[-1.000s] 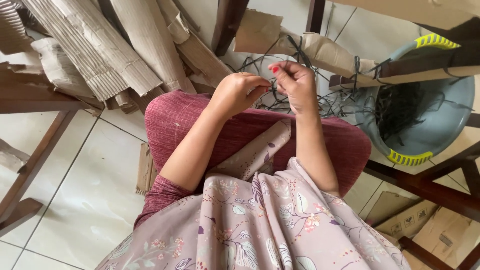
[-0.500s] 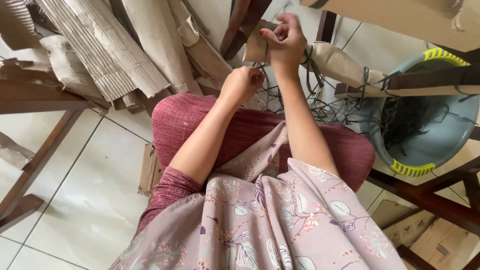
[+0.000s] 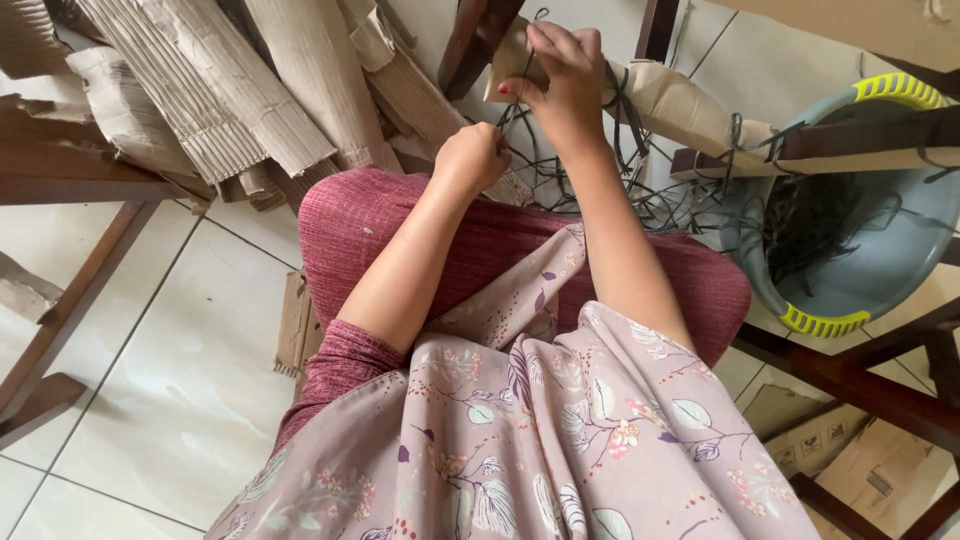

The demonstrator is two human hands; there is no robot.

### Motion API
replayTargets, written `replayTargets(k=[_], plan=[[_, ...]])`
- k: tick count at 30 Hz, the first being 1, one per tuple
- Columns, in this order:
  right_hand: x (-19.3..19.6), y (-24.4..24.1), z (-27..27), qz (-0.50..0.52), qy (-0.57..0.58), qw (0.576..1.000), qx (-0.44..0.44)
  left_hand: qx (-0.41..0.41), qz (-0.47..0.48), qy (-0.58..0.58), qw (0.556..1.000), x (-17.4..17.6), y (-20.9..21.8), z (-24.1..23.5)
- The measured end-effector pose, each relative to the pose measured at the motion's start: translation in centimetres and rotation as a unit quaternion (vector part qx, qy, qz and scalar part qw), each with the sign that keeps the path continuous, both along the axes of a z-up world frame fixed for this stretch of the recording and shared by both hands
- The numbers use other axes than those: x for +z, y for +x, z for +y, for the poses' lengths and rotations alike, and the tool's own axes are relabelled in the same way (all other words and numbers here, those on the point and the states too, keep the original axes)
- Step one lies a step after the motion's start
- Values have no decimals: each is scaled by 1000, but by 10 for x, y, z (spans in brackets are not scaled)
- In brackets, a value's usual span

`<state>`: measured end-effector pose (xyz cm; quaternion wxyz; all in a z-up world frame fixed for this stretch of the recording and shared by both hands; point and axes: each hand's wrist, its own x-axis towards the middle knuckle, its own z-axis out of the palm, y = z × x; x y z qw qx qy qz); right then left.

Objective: The person sits cross-legged and ties a dark cord around a small cardboard tube, then repeats the process on a second tube. The person handles the cord and tubes by hand, pulling and knotting the cord to secure it around each tube.

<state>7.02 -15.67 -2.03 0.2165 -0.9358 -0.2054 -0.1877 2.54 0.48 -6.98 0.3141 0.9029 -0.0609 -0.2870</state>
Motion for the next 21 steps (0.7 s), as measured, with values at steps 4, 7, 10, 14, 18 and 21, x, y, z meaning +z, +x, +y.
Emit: replayTargets(k=[4, 7, 10, 14, 18, 21], plan=[[8, 11, -1, 57, -76, 995, -38, 8, -15, 4, 1000, 0, 1, -1], [17, 15, -1, 72, -66, 995, -22, 14, -6, 6, 1000, 8, 1, -1], [42, 17, 2, 238, -7, 971, -23, 30, -16, 13, 999, 2, 2, -5], [57, 22, 4, 354, 6, 935, -17, 77, 25, -28, 996, 17, 6, -10], [53, 30, 2, 346, -36, 938, -5, 140, 62, -122, 981, 6, 12, -22], [36, 38, -6, 350, -35, 936, 4, 233, 147, -183, 944, 0, 24, -29]])
